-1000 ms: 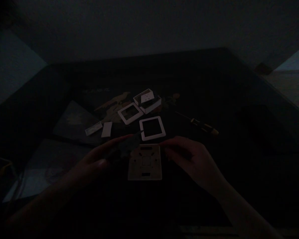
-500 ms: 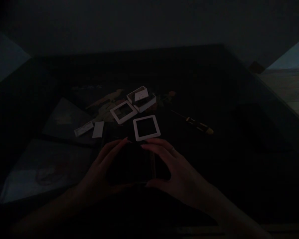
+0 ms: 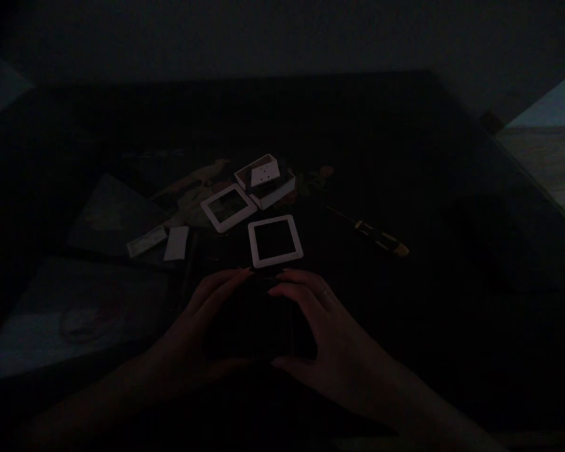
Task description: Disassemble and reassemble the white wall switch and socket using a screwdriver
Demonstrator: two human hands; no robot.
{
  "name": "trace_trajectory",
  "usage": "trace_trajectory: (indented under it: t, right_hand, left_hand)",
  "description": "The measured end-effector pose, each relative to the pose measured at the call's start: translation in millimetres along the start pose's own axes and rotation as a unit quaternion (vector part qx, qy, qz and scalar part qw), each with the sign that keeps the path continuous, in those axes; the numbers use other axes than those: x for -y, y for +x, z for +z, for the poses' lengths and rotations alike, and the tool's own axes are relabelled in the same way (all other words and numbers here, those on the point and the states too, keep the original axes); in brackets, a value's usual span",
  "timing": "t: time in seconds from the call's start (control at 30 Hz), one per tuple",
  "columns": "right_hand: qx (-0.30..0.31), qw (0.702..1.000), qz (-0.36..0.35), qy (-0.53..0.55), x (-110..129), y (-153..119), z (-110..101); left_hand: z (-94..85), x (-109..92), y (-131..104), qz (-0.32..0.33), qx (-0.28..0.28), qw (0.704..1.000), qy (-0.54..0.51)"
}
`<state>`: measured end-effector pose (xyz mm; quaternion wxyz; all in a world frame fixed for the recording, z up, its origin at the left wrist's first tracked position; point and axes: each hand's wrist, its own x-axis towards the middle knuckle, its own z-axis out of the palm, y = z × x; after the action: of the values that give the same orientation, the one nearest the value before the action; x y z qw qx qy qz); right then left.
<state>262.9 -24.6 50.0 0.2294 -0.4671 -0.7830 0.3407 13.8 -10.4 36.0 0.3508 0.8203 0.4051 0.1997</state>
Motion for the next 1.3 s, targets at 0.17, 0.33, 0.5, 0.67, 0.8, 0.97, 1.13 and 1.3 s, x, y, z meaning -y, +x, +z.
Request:
trace_trajectory:
  t: [0.17, 0.33, 0.5, 0.67, 0.8, 0.97, 1.13, 1.3]
  right_hand:
    - [0.016, 1.0, 0.025, 0.006, -2, -2, -1]
    - [0.01, 0.999, 0.043, 0.012, -2, -3, 0]
    - [0.015, 0.999, 0.034, -0.002, -1, -8, 1]
    - [0.014, 0.999, 0.036, -0.009, 2, -9, 3]
    - [0.021, 0.999, 0.027, -0.023, 5, -10, 2]
    - [0.022, 0.999, 0.021, -0.038, 6, -10, 3]
    - [0.013, 0.999, 0.008, -0.045, 6, -8, 4]
    - [0.007, 0.999, 0.007, -0.049, 7, -10, 4]
  left_hand:
    - [-1.5, -2, -1, -0.013, 0.016, 0.999, -0.031]
    - [-6.7, 3, -4, -0.02, 0.041, 0.998, -0.05]
    - [-10.6, 7, -6, -0.031, 0.072, 0.995, -0.057]
    - [-9.2, 6, -7, -0.014, 0.052, 0.998, -0.03]
    - [-7.9, 5, -7, -0.003, 0.048, 0.999, -0.007]
    - [-5.8, 4, -8, 0.017, 0.036, 0.999, 0.008]
    - [-3.6, 5, -8, 0.033, 0.021, 0.999, 0.012]
    - [-1.8, 8, -9, 0.023, 0.023, 0.999, 0.004]
